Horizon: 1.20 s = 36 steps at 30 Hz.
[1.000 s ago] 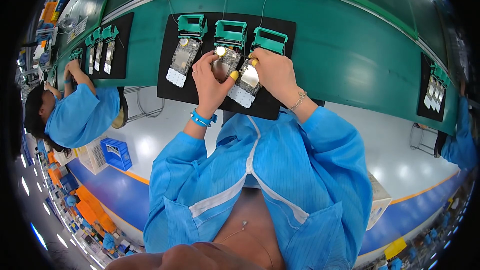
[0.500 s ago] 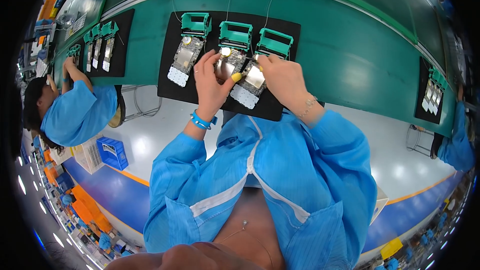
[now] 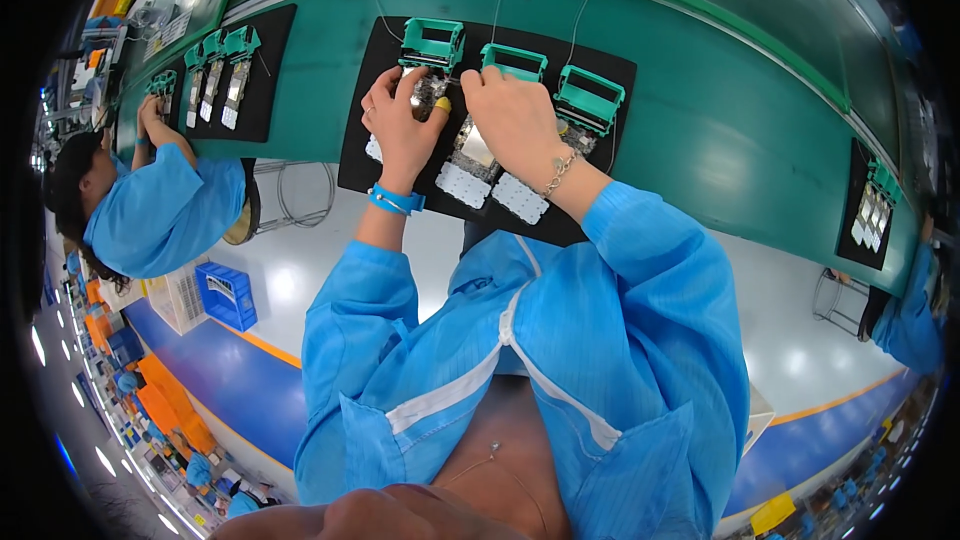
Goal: The person assembles electronic components by hand, attaching yellow components, wires, and connectors to a PCB and an electronic housing using tweezers and a manual screwdriver.
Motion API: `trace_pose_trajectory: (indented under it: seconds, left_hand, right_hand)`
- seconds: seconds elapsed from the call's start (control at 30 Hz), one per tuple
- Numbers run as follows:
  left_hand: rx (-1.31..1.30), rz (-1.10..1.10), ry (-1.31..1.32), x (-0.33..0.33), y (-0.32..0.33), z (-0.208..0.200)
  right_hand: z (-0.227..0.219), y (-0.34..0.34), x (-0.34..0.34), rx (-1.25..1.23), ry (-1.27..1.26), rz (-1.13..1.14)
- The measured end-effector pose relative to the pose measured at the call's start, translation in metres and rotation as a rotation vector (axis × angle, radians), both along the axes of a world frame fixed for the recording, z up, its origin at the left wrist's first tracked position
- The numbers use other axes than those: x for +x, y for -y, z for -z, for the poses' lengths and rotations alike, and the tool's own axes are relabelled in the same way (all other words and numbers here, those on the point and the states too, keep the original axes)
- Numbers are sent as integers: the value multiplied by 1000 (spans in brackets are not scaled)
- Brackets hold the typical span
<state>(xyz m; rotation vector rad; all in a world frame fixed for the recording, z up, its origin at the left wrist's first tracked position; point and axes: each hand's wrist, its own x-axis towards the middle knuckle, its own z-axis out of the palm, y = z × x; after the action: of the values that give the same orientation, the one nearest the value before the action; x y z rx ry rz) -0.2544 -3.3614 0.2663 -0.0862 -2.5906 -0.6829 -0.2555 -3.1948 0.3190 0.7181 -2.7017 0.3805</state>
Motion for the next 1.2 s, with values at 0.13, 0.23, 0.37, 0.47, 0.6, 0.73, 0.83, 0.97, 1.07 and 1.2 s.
trace_pose_trajectory:
  seconds: [0.13,0.23,0.37,0.47,0.6,0.73,0.83,0.97,1.07,1.2]
  left_hand:
    - [26,-8,9,-1,1,-2]
    - [26,-18,13,-1,2,-1]
    - [61,10,26,1,2,-2]
    - [78,23,35,4,1,-5]
    - [207,28,-20,7,2,-6]
    - [203,39,-54,5,-1,-6]
    - [206,35,-39,2,1,-2]
    - [229,37,-34,3,1,-2]
    - [119,9,-10,9,2,-9]
    - [25,26,44,16,16,-7]
  right_hand:
    - [-2,6,-3,72,1,47]
    - [-1,9,-6,102,-31,24]
    - [-3,9,-8,121,12,-8]
    - [2,5,-11,-183,169,61]
    - [-2,1,-8,-365,343,72]
    - [1,4,-3,-381,376,78]
    - [4,3,-1,-389,364,72]
    - [8,3,0,-404,375,69]
    - [12,0,0,-382,354,39]
    - [13,0,0,-379,344,36]
